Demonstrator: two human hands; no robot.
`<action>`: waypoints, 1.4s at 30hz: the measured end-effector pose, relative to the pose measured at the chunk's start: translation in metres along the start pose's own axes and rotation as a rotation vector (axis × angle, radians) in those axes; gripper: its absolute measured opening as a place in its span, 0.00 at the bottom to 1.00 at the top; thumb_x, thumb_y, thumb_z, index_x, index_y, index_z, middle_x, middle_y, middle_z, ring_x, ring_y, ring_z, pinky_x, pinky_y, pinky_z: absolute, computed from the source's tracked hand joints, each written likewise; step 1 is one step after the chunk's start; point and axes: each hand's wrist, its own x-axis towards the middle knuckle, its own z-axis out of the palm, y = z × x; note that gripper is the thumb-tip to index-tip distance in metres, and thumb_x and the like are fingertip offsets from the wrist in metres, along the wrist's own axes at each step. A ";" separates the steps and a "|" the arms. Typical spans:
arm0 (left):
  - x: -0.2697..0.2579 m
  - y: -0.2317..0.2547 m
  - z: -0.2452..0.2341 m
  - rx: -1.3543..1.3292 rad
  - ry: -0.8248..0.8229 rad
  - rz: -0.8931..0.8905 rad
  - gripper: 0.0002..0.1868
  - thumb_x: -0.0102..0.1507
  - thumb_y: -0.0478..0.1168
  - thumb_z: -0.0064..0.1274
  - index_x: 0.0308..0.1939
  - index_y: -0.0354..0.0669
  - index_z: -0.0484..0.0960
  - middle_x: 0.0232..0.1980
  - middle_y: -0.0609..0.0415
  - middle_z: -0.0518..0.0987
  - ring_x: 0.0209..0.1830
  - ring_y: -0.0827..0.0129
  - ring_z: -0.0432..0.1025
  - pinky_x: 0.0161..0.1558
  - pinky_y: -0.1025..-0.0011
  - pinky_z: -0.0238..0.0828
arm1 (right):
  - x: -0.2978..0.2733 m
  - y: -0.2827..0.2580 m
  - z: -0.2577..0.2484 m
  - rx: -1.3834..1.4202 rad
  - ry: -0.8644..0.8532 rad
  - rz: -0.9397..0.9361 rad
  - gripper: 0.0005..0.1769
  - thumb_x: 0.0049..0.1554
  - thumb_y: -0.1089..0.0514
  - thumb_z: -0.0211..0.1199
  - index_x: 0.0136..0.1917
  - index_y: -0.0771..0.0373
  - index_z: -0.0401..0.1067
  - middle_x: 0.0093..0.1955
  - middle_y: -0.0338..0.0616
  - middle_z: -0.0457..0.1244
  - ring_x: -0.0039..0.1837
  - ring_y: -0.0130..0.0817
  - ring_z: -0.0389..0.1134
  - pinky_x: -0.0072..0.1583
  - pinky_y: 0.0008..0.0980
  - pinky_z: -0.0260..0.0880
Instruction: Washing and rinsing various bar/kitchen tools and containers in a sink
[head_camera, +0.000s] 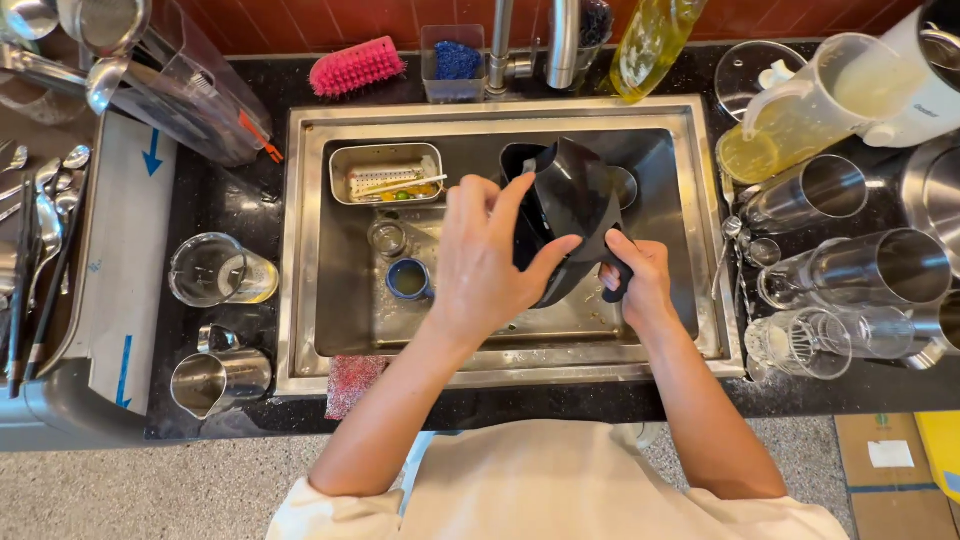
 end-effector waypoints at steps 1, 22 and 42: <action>-0.001 -0.002 0.004 0.004 0.001 -0.003 0.36 0.57 0.50 0.72 0.61 0.32 0.75 0.47 0.44 0.67 0.47 0.52 0.64 0.48 0.60 0.65 | 0.001 0.003 0.001 0.002 -0.004 0.002 0.26 0.63 0.49 0.62 0.29 0.65 0.67 0.27 0.42 0.59 0.29 0.27 0.55 0.35 0.28 0.54; 0.008 0.022 0.035 -0.128 -0.145 0.120 0.42 0.60 0.49 0.67 0.72 0.32 0.66 0.47 0.47 0.67 0.46 0.54 0.64 0.49 0.60 0.64 | 0.037 0.040 -0.001 0.217 0.103 0.139 0.41 0.67 0.25 0.41 0.34 0.60 0.69 0.29 0.36 0.59 0.32 0.27 0.57 0.36 0.27 0.55; 0.163 -0.195 0.093 -0.016 -0.157 0.113 0.10 0.66 0.42 0.58 0.48 0.43 0.86 0.45 0.45 0.86 0.48 0.50 0.78 0.47 0.58 0.74 | 0.061 0.022 -0.008 0.162 -0.053 0.149 0.47 0.65 0.24 0.34 0.27 0.64 0.64 0.23 0.44 0.54 0.27 0.34 0.53 0.34 0.32 0.53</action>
